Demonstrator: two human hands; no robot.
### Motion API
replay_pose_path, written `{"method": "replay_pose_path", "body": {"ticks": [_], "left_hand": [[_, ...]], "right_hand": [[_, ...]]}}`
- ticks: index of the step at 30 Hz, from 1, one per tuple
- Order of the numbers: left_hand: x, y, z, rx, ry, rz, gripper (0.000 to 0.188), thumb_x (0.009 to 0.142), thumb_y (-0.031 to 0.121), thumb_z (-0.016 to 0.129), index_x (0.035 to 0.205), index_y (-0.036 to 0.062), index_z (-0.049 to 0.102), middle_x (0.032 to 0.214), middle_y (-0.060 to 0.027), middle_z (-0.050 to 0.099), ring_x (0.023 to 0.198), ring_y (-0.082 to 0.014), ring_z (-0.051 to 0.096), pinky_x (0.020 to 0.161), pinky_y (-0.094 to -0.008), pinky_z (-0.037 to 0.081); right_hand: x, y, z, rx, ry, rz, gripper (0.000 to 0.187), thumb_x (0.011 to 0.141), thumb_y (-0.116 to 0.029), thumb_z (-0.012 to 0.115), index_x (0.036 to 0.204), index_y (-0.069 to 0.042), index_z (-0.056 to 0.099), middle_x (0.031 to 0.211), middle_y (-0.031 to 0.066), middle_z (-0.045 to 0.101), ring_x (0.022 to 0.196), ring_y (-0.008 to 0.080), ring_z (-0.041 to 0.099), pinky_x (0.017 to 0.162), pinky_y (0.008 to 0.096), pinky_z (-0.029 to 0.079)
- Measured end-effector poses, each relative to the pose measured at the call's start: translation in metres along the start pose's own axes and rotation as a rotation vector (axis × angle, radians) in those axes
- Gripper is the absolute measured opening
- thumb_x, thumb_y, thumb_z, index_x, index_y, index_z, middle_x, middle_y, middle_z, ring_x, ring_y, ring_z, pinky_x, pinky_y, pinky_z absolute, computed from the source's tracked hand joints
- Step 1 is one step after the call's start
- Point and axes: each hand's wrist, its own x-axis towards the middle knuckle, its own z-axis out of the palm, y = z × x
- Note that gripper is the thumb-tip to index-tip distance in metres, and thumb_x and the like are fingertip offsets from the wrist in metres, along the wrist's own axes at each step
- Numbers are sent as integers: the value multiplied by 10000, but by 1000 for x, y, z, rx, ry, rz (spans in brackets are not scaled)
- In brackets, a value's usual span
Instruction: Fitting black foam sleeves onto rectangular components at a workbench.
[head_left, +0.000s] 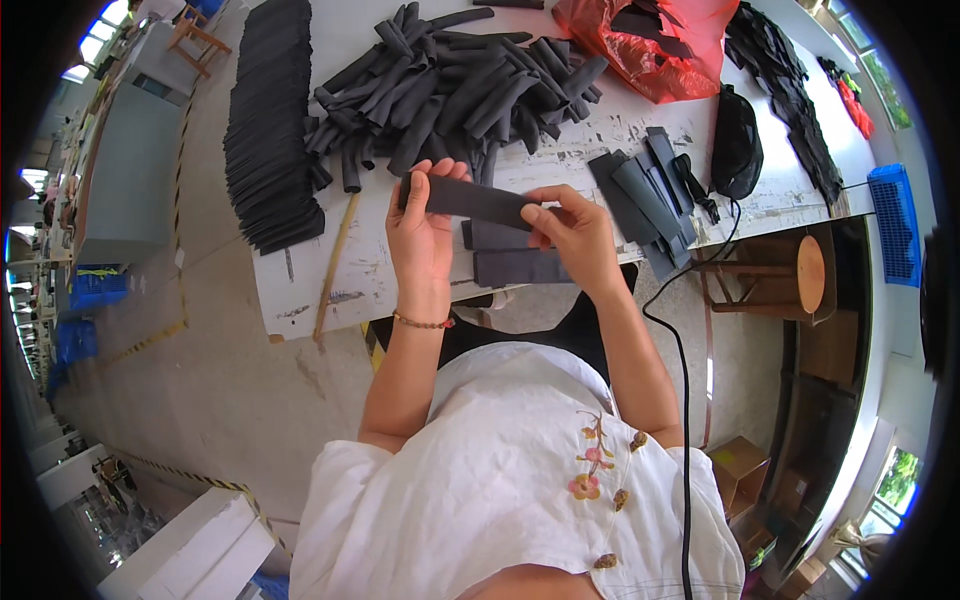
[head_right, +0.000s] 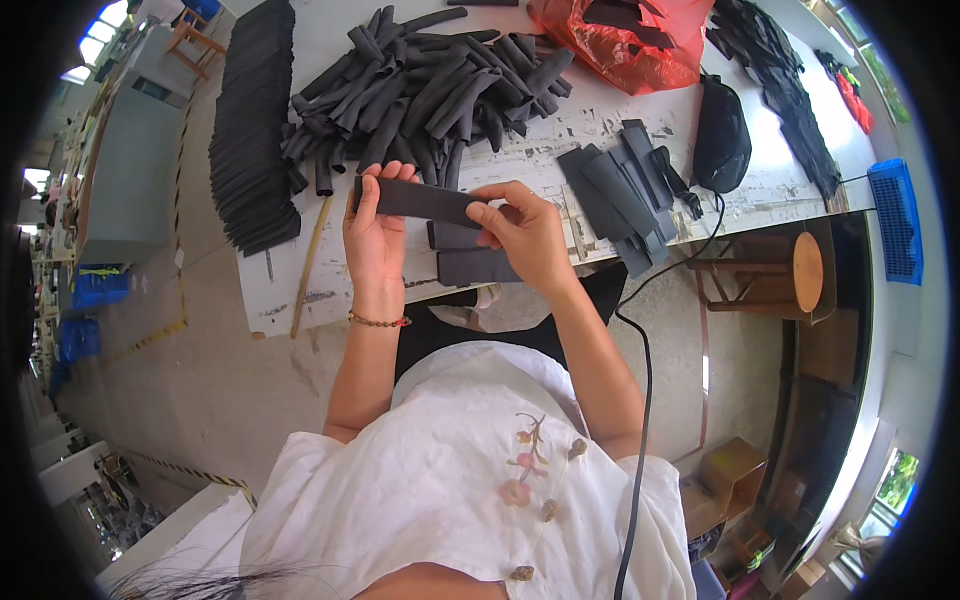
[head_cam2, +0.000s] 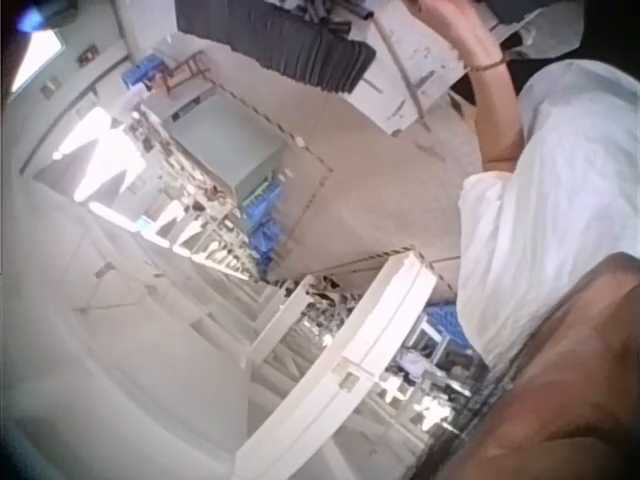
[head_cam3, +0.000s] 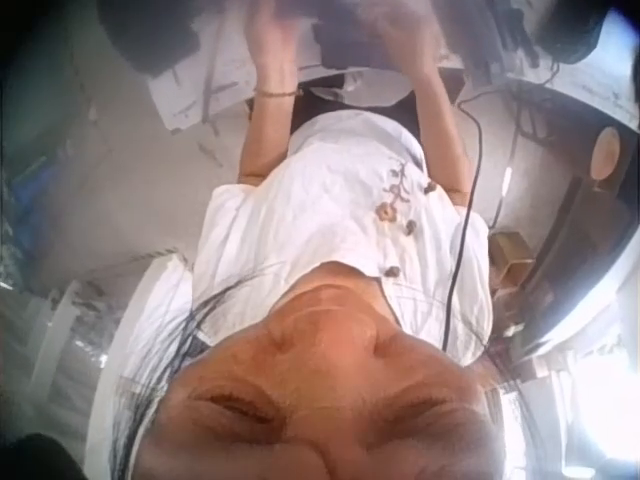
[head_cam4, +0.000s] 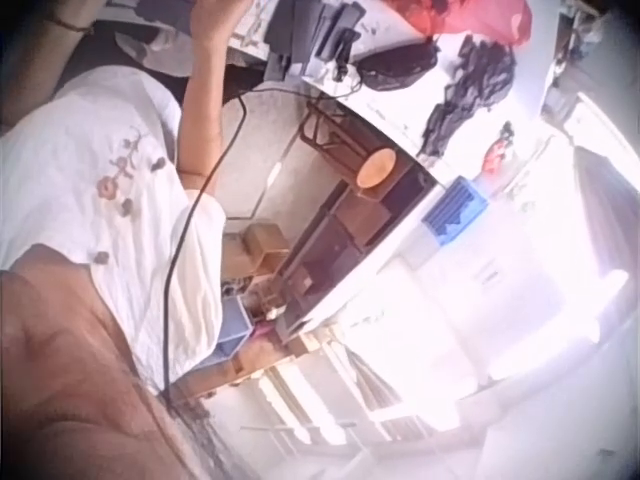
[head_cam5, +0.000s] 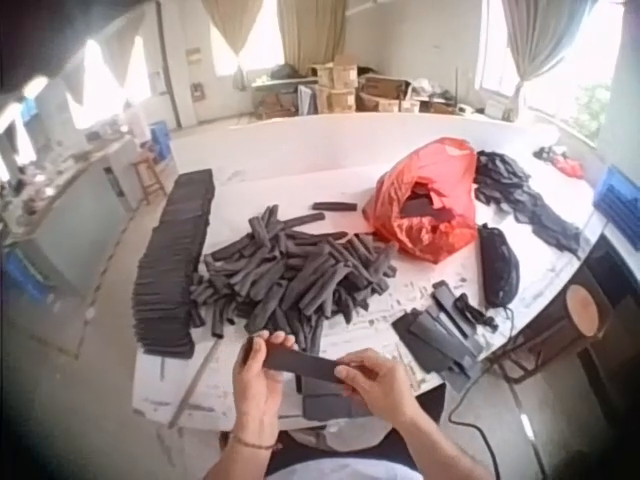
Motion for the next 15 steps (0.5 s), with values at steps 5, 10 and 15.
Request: {"method": "replay_pose_path", "body": {"ticks": [5, 10, 15], "left_hand": [[-2, 9, -20, 125, -98, -287, 374, 926, 199, 642, 1245, 32, 540, 1080, -106, 639, 965, -201, 608, 831, -357, 523], [-15, -17, -41, 557, -161, -228, 383, 879, -16, 587, 1258, 17, 540, 1066, -85, 654, 864, -85, 569, 741, -217, 465], [-18, -38, -40, 740, -220, -24, 388, 842, -87, 577, 1221, -4, 557, 1054, -74, 666, 827, -59, 549, 732, -188, 441]], "right_hand": [[-9, 14, -23, -422, 188, -679, 193, 780, 91, 683, 956, 10, 682, 1046, 77, 645, 872, 173, 650, 774, 273, 514], [-24, 57, -41, -596, 153, -627, 237, 790, 85, 639, 1002, -16, 670, 1059, 107, 630, 944, 274, 645, 809, 317, 518], [-24, 76, -43, -588, 216, -623, 253, 794, 99, 609, 1011, -19, 665, 1048, 118, 625, 942, 279, 641, 804, 324, 518]]}}
